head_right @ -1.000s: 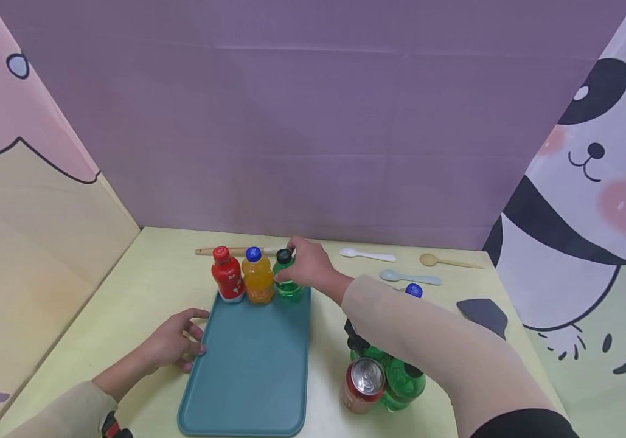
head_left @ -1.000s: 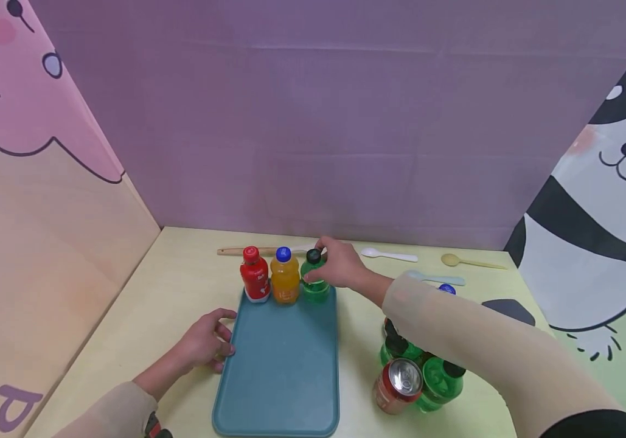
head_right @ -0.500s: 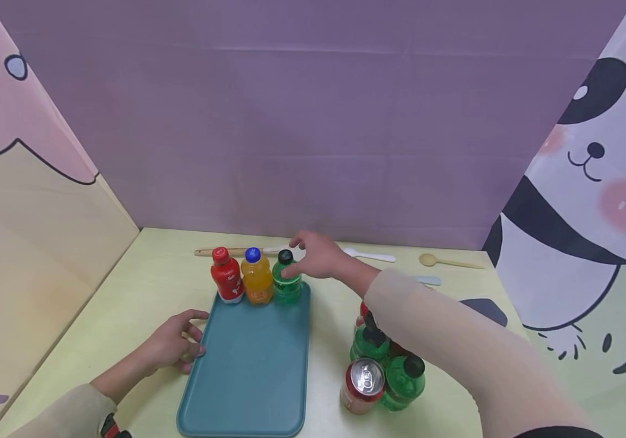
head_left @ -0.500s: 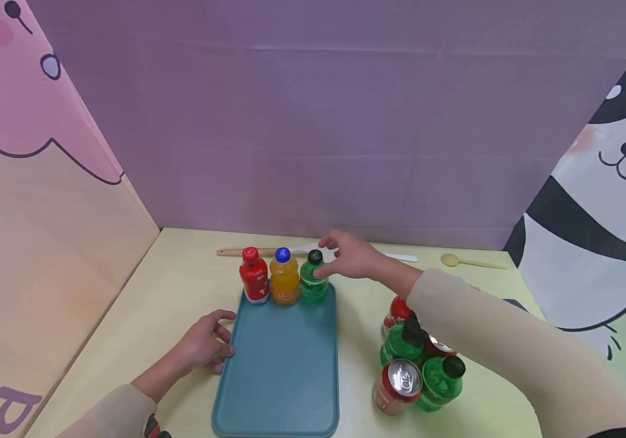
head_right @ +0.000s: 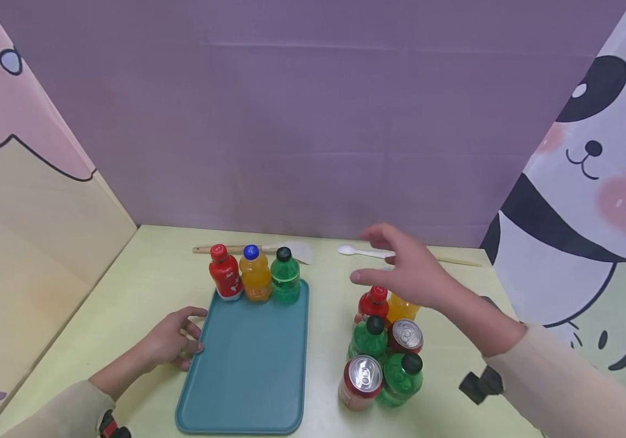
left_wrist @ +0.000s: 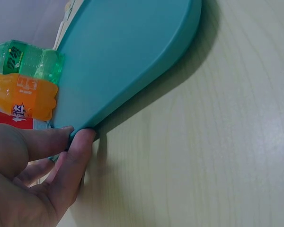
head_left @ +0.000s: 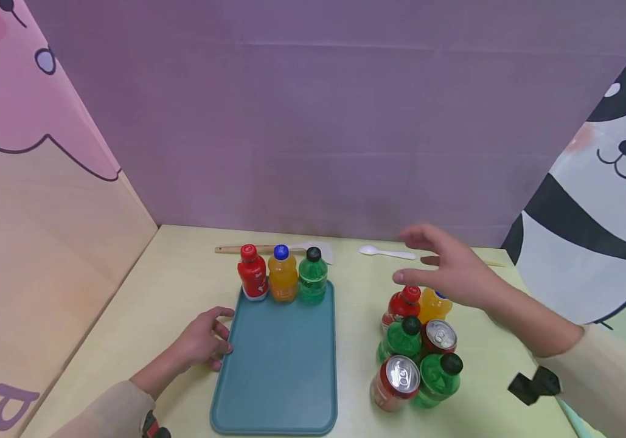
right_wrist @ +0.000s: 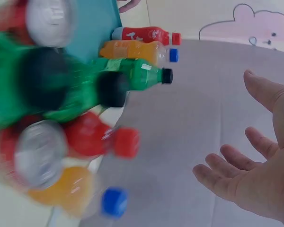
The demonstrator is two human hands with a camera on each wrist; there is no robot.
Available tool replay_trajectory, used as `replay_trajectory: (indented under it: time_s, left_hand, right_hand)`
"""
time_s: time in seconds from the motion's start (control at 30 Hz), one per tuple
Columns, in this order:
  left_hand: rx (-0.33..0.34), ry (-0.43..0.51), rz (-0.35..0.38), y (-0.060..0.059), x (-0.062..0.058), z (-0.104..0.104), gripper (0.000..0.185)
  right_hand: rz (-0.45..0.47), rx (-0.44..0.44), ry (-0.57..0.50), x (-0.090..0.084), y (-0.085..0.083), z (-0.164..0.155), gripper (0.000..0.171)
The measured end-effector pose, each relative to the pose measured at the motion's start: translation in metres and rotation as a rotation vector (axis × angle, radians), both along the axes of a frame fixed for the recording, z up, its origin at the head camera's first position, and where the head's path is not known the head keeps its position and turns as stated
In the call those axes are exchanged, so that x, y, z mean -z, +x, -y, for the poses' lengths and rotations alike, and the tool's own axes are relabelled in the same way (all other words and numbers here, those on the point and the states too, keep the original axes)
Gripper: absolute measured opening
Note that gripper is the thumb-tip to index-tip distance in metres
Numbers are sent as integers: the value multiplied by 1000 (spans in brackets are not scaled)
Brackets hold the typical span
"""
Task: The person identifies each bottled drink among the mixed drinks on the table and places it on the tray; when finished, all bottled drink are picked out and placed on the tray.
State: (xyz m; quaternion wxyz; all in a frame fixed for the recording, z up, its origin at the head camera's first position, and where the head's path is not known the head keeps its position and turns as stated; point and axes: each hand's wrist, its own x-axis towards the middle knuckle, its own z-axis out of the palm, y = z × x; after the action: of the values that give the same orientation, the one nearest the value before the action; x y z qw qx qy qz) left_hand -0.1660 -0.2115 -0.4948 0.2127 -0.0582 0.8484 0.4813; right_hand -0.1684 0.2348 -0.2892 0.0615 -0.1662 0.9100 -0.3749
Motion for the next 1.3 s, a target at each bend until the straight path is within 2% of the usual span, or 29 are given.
replay_trajectory:
  time_s: [0.13, 0.27, 0.47, 0.6, 0.87, 1.03, 1.3]
  left_hand:
    - [-2, 3, -2, 0, -1, 0, 73]
    - [-4, 5, 0, 0, -1, -1, 73]
    - [-5, -8, 4, -1, -1, 0, 74]
    - [0, -19, 2, -2, -1, 0, 74]
    - [-9, -13, 4, -2, 4, 0, 73]
    - [-18, -13, -4, -1, 7, -1, 73]
    - [-14, -9, -20, -1, 5, -1, 72]
  right_hand:
    - [-36, 30, 0, 10, 29, -34, 65]
    - [-56, 39, 11, 28, 53, -59, 62]
    - [12, 69, -25, 64, 85, -76, 58]
    - [72, 78, -56, 86, 100, -79, 59]
    - [113, 105, -59, 112, 112, -77, 60]
    - [127, 111, -50, 121, 111, -75, 58]
    - [114, 144, -19, 130, 111, -72, 56]
